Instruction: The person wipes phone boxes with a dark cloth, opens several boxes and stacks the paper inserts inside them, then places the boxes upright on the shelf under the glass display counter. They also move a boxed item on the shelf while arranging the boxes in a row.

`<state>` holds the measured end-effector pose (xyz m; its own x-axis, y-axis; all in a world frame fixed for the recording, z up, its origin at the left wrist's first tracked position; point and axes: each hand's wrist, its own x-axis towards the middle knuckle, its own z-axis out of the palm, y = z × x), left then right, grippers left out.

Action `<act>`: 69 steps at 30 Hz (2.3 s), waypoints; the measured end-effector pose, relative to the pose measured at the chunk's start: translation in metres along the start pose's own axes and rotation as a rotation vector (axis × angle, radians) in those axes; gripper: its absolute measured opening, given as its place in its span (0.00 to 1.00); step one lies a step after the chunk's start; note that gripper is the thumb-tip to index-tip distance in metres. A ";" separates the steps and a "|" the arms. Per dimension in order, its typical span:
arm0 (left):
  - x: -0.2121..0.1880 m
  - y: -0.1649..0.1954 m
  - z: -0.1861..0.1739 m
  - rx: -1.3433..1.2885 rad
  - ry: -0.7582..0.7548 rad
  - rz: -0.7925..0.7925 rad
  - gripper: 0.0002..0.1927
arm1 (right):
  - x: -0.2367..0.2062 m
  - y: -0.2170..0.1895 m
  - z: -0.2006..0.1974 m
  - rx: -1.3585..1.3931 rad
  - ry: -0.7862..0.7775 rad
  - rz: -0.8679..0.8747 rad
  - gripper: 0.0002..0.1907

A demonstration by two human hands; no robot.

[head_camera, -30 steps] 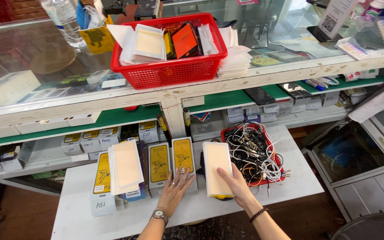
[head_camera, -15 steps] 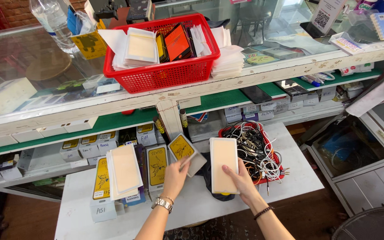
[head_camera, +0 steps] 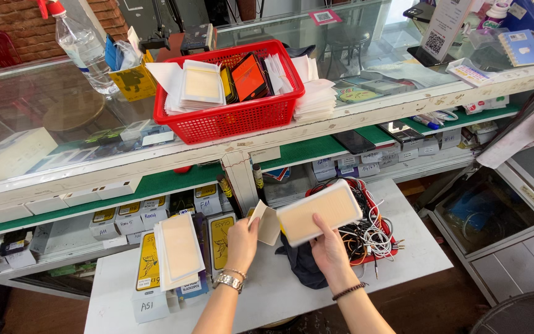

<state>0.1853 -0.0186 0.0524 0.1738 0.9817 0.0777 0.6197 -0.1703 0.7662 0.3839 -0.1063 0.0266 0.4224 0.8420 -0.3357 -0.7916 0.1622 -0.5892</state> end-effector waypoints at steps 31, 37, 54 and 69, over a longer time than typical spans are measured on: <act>-0.027 0.027 0.040 0.074 -0.174 0.132 0.20 | -0.020 0.090 0.015 -0.423 0.338 -0.351 0.26; -0.025 0.023 0.046 0.119 -0.200 0.192 0.17 | -0.041 0.086 0.007 -0.395 0.304 -0.070 0.32; -0.014 0.019 0.012 0.195 -0.201 0.234 0.14 | -0.030 0.067 0.010 -0.495 0.047 0.177 0.28; -0.062 -0.055 -0.022 0.034 0.132 0.307 0.21 | 0.022 0.069 0.029 -1.085 -0.208 -0.151 0.14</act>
<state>0.1238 -0.0682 0.0194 0.2570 0.8862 0.3854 0.5790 -0.4605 0.6728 0.3254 -0.0611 -0.0002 0.3194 0.9378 -0.1364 0.1105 -0.1798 -0.9775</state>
